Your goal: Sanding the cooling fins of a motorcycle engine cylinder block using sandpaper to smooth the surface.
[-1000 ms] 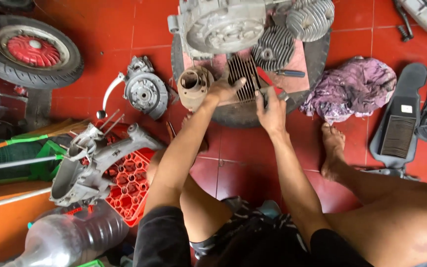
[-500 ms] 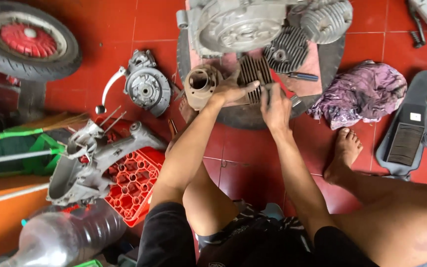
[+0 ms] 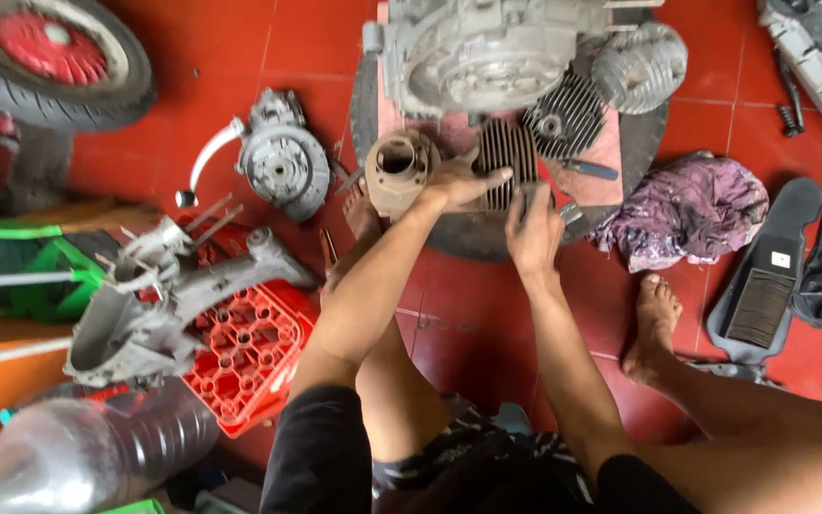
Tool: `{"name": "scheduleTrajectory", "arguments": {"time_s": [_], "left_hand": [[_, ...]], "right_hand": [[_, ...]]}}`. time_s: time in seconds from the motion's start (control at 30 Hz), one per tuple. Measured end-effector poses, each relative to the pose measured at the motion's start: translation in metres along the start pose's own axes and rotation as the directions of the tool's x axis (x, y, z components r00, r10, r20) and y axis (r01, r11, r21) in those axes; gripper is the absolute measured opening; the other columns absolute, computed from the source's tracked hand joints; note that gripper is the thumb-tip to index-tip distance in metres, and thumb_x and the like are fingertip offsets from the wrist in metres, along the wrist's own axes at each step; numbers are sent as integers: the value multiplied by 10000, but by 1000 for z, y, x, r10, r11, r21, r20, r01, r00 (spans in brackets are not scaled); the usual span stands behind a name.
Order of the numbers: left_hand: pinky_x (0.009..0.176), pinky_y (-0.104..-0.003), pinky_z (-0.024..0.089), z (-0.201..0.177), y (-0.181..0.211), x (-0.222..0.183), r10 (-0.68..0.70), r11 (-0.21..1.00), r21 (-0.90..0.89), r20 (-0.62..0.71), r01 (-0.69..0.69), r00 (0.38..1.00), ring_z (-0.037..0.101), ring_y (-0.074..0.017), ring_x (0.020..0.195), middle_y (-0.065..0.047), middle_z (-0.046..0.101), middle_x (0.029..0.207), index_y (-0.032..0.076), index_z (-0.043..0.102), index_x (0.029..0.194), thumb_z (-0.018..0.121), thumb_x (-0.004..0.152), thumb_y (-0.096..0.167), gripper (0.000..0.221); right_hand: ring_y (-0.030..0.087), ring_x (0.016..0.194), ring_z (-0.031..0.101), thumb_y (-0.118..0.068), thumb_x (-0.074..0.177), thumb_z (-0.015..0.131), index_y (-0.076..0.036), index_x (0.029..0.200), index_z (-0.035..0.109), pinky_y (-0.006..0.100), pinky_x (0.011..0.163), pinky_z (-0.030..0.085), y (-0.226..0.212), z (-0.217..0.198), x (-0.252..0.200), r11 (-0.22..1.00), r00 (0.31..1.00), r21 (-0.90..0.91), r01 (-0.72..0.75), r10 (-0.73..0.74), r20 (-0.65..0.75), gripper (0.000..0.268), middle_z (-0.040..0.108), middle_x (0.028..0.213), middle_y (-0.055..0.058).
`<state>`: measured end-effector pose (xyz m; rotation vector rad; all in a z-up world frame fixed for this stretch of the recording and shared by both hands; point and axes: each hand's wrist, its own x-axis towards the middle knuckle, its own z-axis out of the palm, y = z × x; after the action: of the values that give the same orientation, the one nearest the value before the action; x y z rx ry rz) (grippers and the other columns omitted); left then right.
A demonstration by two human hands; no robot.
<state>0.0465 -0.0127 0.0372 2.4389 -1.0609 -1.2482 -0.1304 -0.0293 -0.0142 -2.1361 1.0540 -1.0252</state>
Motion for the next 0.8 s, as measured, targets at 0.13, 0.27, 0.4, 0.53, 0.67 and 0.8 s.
{"name": "scheduleTrajectory", "arguments": {"time_s": [0.13, 0.27, 0.4, 0.53, 0.67, 0.8], "left_hand": [[1225, -418, 337, 8, -14, 19, 14, 998, 53, 0, -14, 1000, 339, -318, 1502, -144, 404, 1603, 159, 274, 1608, 451, 803, 899, 1107], [1207, -423, 360, 12, -16, 28, 19, 996, 85, -12, -18, 1000, 368, -343, 1482, -147, 438, 1579, 150, 310, 1595, 474, 799, 886, 1096], [1198, -409, 380, 11, -16, 32, 28, 995, 100, -34, -24, 999, 396, -324, 1469, -123, 465, 1566, 172, 326, 1588, 497, 802, 868, 1064], [1188, -423, 399, 13, -15, 34, 19, 996, 90, -43, -15, 999, 410, -356, 1457, -149, 478, 1552, 167, 334, 1582, 498, 803, 860, 1056], [1188, -411, 390, 16, -17, 47, 28, 998, 56, -22, -26, 999, 399, -356, 1457, -172, 467, 1552, 159, 337, 1586, 548, 797, 851, 1070], [1189, -478, 381, 4, -4, 9, 65, 998, -6, 12, -65, 998, 358, -414, 1470, -242, 402, 1575, 98, 329, 1584, 535, 842, 818, 1054]], "right_hand": [[464, 879, 711, -141, 1037, 600, -55, 1166, 536, 568, 748, 563, -16, -12, -6, 999, 998, 11, -51, 51, 29, 168, 727, 910, 249], [448, 819, 718, -178, 1043, 588, 7, 1147, 520, 542, 680, 551, -7, -18, -40, 986, 985, 12, -167, 166, 54, 222, 714, 838, 276], [444, 820, 719, -107, 1013, 601, -9, 1303, 538, 526, 697, 570, 11, 6, -8, 998, 1000, 68, -12, 12, -5, 313, 733, 863, 212], [441, 747, 716, -194, 1021, 646, -40, 1174, 552, 559, 631, 555, 5, 10, 5, 989, 994, -131, 70, -79, -69, 237, 713, 787, 225], [469, 794, 712, -261, 1054, 601, -34, 1103, 508, 579, 701, 555, 4, -5, -30, 983, 990, -139, -116, 126, 66, 250, 714, 840, 243], [550, 922, 670, -187, 1041, 604, -2, 1194, 509, 612, 768, 543, -27, -23, 11, 993, 986, -57, -105, 111, 128, 258, 693, 940, 320]]}}
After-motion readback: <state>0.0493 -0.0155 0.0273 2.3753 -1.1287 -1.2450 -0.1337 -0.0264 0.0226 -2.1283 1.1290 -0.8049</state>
